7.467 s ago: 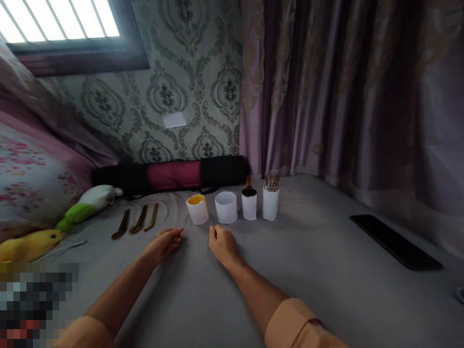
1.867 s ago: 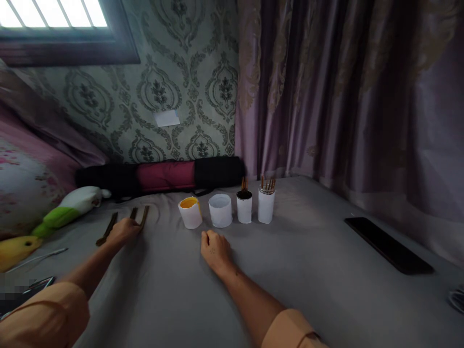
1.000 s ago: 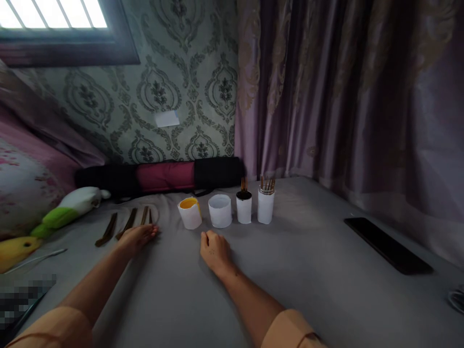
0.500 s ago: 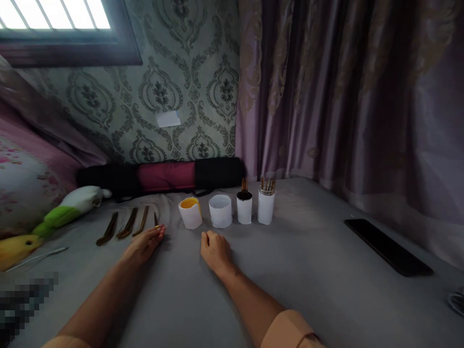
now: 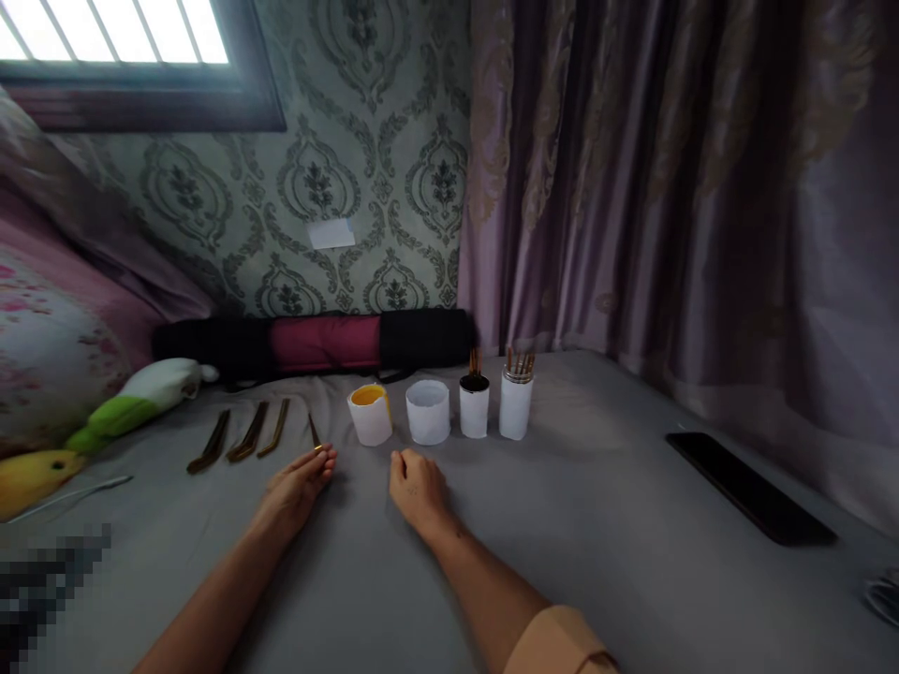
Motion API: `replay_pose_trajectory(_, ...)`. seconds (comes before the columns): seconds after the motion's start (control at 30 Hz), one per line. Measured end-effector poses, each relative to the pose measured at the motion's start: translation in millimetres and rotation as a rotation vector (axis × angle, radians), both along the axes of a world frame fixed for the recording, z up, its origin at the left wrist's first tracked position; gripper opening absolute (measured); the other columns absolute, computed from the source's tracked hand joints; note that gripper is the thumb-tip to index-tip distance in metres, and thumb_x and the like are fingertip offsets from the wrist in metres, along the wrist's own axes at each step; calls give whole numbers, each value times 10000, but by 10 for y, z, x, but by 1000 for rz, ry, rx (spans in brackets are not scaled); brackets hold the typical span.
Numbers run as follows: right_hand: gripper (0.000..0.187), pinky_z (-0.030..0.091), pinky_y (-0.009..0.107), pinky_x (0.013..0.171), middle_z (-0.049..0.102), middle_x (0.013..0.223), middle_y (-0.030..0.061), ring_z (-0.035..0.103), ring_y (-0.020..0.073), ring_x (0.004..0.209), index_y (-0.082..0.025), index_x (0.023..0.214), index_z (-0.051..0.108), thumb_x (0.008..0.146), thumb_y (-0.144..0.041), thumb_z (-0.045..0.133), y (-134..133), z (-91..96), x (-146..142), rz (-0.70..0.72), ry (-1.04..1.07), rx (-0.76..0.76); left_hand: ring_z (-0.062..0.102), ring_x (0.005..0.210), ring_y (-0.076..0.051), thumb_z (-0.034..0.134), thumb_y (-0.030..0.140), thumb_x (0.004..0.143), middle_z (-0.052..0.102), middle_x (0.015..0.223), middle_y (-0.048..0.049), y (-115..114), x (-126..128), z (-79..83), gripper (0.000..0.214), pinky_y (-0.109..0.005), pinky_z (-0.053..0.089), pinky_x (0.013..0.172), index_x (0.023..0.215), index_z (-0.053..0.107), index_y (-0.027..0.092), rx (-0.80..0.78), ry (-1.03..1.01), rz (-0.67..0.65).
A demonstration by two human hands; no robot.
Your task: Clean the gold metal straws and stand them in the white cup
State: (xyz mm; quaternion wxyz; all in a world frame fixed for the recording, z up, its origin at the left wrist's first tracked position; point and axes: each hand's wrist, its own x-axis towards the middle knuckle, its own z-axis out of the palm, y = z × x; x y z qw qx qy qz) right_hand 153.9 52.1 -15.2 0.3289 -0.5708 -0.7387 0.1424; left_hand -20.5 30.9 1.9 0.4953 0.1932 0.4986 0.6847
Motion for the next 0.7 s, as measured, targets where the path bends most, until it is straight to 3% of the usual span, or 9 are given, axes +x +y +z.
replay_pose_trajectory(0.2, 360, 260, 201, 528, 617, 635, 37, 502, 98, 578, -165, 675, 605, 860, -334, 348, -15, 34, 20, 38, 66, -31, 574, 569, -75, 592, 75, 679, 639, 770, -80, -99, 103, -51, 170, -160, 479, 517, 845, 623, 96, 30, 94, -19)
replay_pose_trajectory(0.4, 346, 273, 187, 520, 600, 614, 21, 485, 92, 559, -163, 678, 604, 850, -331, 355, -23, 41, 47, 86, 118, -29, 577, 598, -93, 669, 267, 609, 649, 838, -71, -176, 151, -119, 343, -186, 467, 530, 923, 626, 135, 51, 258, -62)
replay_pose_trajectory(0.7, 344, 297, 176, 516, 575, 588, 3, 475, 87, 550, -159, 697, 595, 847, -328, 336, -34, 65, 74, 173, 189, -26, 558, 602, -118, 622, 372, 624, 652, 802, -54, -284, 239, -18, 374, -197, 426, 501, 923, 640, 148, 49, 573, -44)
